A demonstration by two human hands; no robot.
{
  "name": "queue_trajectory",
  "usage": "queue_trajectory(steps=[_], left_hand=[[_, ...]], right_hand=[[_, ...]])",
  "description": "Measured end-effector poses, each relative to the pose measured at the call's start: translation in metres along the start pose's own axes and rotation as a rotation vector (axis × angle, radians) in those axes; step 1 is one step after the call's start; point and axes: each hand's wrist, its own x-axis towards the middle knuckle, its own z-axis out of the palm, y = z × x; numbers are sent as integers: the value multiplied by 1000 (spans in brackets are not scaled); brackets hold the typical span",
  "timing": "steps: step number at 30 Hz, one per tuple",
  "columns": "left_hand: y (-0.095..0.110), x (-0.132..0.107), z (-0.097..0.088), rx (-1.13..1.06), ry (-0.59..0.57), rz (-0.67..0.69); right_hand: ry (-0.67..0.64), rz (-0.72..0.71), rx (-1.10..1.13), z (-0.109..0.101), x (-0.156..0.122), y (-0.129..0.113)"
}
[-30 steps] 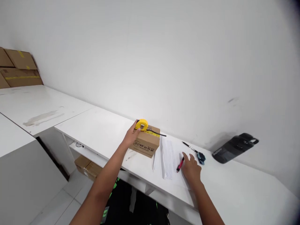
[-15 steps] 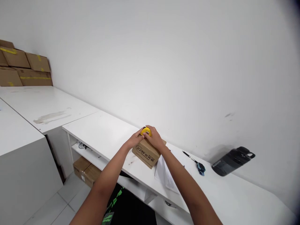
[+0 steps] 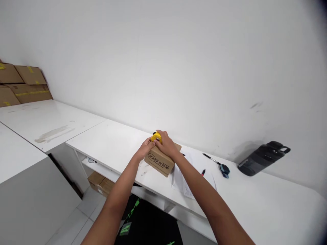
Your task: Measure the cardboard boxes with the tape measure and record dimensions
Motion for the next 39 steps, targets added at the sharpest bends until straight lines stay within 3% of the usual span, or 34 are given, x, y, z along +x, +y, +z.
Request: queue_trajectory(steps=[4, 8, 15, 20, 24, 32, 35, 39], left_hand=[[1, 1, 0, 61, 2, 22], [1, 4, 1, 149, 11, 38], [5, 4, 2, 223, 11, 36], [3, 0, 9, 157, 146, 57], [1, 4, 11, 191, 170, 113], [-8, 19, 7, 233, 201, 119], [-10, 20, 7, 225, 204, 131], [-7, 19, 7, 212, 203, 132]], right_hand=[[50, 55, 71, -1, -1, 2], [-7, -40, -10, -4, 0, 1], [-88, -45, -45, -12, 6, -1], [-207, -57, -96, -30, 6, -5], [-255, -23, -147, -56, -18, 3], [-212, 161, -149, -122, -113, 41], [-154, 188, -133, -129, -130, 46], [-105, 157, -111, -123, -124, 46]])
